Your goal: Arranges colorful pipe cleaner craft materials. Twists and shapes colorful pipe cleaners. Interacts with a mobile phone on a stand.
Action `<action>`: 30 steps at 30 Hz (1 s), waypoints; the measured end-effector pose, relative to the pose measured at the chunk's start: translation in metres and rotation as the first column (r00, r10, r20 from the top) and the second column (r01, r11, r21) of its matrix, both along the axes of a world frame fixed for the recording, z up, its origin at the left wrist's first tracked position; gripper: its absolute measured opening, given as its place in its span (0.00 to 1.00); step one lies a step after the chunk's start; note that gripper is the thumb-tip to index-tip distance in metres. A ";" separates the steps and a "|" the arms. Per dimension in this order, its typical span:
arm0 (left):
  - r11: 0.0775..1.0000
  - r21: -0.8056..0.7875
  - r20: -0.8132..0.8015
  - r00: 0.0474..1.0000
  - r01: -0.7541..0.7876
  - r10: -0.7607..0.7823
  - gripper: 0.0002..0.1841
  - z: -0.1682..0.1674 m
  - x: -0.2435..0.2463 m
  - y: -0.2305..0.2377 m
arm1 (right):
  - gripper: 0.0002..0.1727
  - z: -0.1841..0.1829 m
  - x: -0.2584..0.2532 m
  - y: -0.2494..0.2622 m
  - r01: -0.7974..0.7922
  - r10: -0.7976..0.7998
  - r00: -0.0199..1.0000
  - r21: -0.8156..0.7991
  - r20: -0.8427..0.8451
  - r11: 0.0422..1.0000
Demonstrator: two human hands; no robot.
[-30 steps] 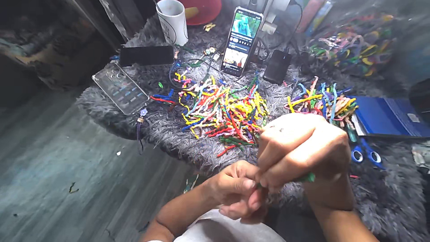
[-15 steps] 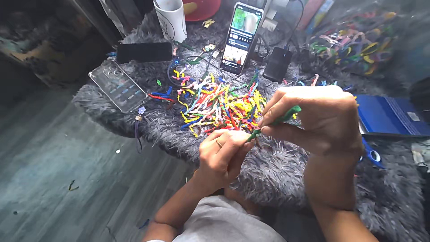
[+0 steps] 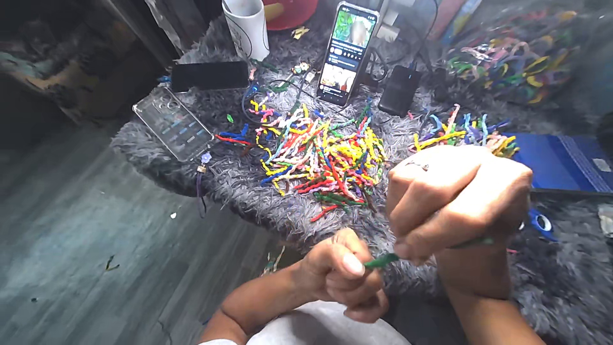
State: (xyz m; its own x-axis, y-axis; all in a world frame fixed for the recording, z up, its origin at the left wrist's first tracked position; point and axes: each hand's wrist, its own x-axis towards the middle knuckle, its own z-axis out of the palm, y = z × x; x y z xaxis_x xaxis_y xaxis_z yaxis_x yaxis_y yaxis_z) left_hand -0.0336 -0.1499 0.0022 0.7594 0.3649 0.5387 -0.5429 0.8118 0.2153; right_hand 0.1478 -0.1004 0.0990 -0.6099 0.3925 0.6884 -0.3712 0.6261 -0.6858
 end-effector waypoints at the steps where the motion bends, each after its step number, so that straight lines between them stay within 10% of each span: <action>1: 0.995 0.071 -0.016 0.997 -0.074 0.075 0.19 -0.001 -0.002 -0.001 | 0.06 0.001 0.004 -0.004 0.054 -0.055 0.998 -0.033 -0.043 0.998; 3: 0.842 0.366 -0.084 0.887 -0.397 0.455 0.20 0.000 -0.009 0.007 | 0.05 0.008 0.020 -0.004 0.272 -0.270 0.962 0.088 -0.031 0.958; 5: 0.418 0.672 -0.084 0.498 -0.611 0.863 0.19 0.004 -0.015 0.017 | 0.02 0.013 0.031 -0.002 0.389 -0.418 0.903 0.227 0.099 0.893; 7: 0.014 0.818 0.027 0.063 -0.575 0.998 0.15 0.008 -0.018 0.028 | 0.02 0.013 0.023 -0.003 0.415 -0.473 0.858 0.270 0.202 0.869; 9: -0.199 0.861 0.146 -0.148 -0.468 0.978 0.15 0.014 -0.018 0.035 | 0.03 0.009 0.012 -0.003 0.404 -0.474 0.838 0.278 0.269 0.872; 17: -0.122 0.883 0.159 0.045 -0.453 0.986 0.13 0.019 -0.018 0.022 | 0.04 0.008 0.008 -0.009 0.374 -0.424 0.864 0.218 0.272 0.901; 23: -0.463 0.853 0.425 -0.196 -0.240 0.884 0.10 0.024 -0.021 0.022 | 0.12 0.013 0.010 -0.017 0.464 -0.541 0.780 0.289 0.316 0.838; 30: -0.519 0.845 0.450 -0.354 -0.127 0.820 0.09 0.023 -0.020 0.025 | 0.11 0.011 0.001 -0.019 0.554 -0.667 0.642 0.373 0.378 0.745</action>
State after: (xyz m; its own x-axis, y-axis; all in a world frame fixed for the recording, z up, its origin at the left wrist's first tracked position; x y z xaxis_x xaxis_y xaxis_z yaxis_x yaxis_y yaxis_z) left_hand -0.0541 -0.1252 0.0257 0.1840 0.5635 0.8053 0.2891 -0.8141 0.5036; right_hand 0.1491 -0.1197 0.1099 -0.5391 0.6784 0.4992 0.4718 0.7342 -0.4883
